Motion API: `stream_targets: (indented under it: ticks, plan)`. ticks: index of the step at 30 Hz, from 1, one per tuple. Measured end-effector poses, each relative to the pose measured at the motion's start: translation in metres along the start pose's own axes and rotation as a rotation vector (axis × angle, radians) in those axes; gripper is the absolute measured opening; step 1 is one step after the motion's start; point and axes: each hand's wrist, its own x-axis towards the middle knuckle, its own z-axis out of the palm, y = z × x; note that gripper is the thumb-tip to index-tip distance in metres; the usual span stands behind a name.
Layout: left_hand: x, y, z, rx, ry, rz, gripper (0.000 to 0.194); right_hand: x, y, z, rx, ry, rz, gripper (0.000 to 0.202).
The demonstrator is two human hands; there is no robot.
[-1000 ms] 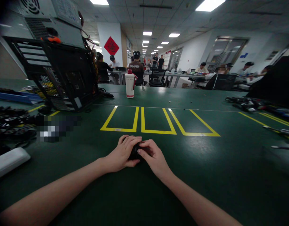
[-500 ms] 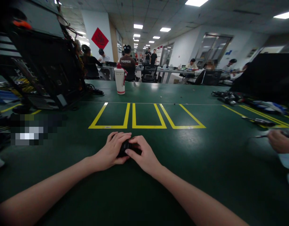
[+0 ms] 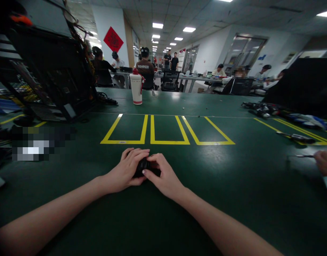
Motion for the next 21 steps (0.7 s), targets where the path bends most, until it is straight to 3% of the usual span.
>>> stream_targets:
  ticks: [4, 9, 16, 21]
  plan:
    - [0.000, 0.001, 0.000, 0.004, 0.002, -0.009, 0.064, 0.002, 0.002, 0.001, 0.068, 0.020, 0.032, 0.013]
    - [0.002, 0.003, -0.001, 0.014, 0.000, -0.028, 0.062, 0.003, 0.002, 0.002, 0.067, 0.032, 0.065, 0.025]
    - [-0.006, 0.009, -0.002, 0.046, -0.007, -0.051, 0.062, -0.001, 0.000, 0.002, 0.018, -0.025, -0.019, 0.027]
    - [-0.012, 0.013, -0.001, 0.061, 0.012, -0.085, 0.061, -0.001, -0.004, 0.002, 0.074, -0.069, 0.000, 0.020]
